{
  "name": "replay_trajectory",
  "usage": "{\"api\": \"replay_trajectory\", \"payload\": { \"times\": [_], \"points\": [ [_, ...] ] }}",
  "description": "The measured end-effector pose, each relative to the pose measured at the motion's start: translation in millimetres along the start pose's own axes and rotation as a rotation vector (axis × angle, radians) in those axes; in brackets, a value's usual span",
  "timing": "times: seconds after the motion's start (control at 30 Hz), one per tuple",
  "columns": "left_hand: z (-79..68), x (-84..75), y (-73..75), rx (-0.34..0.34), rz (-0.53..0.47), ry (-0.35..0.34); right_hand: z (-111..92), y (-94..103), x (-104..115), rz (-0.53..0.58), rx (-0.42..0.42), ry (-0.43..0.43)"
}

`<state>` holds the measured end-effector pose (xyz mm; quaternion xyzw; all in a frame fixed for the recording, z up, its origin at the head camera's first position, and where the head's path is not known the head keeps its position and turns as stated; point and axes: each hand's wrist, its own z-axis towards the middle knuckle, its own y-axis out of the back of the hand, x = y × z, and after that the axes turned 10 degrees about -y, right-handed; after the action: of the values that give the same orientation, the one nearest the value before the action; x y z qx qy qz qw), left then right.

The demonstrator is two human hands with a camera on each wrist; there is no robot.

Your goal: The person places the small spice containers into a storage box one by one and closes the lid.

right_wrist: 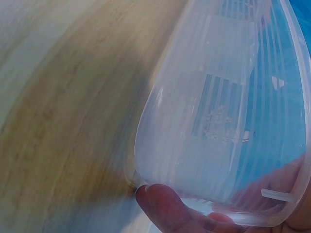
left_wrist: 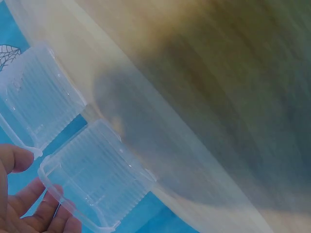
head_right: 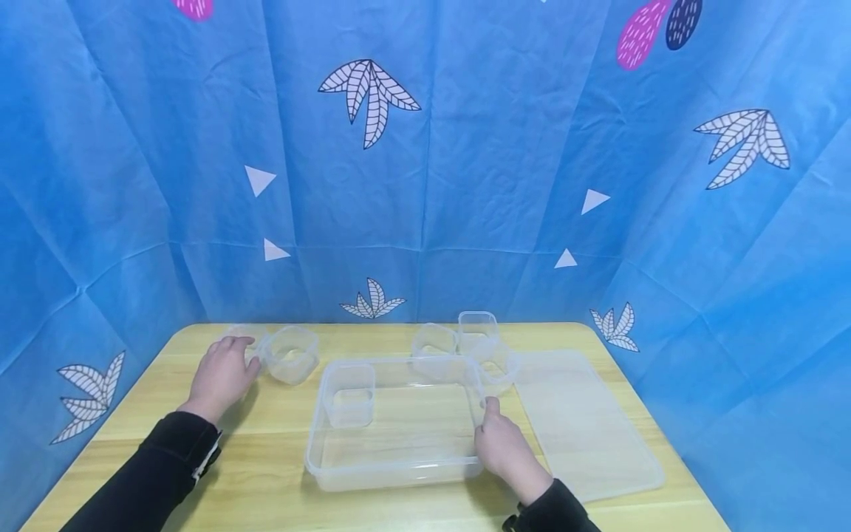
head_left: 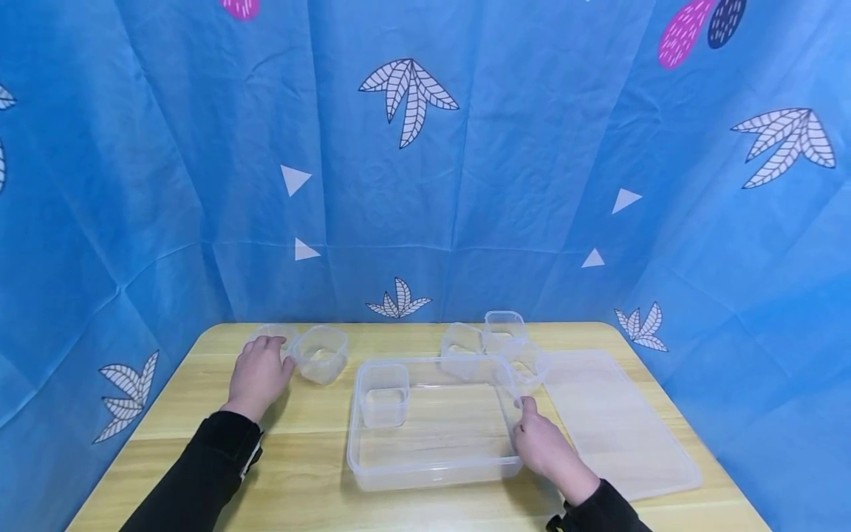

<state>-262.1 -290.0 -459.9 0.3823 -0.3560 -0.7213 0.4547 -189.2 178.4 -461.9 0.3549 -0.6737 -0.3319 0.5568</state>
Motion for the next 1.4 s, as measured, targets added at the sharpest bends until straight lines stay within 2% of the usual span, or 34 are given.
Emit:
{"api": "replay_trajectory", "payload": {
  "times": [0.3,0.7,1.07,1.4],
  "points": [
    [-0.8,4.4,-5.2,0.0,0.011,-0.006,-1.5,0.7,0.8,0.007,0.008,-0.008],
    [-3.1,7.0,-5.5,0.054,0.02,0.01,-1.3,0.7,0.4,0.007,0.0,0.015],
    [-4.9,4.8,-3.6,0.041,0.038,0.009,-1.9,1.9,0.6,0.008,-0.011,0.038],
    [-7.6,4.3,-3.5,0.02,0.053,0.012,-0.6,-0.1,-0.1,0.005,-0.006,0.01]
  ]
}}
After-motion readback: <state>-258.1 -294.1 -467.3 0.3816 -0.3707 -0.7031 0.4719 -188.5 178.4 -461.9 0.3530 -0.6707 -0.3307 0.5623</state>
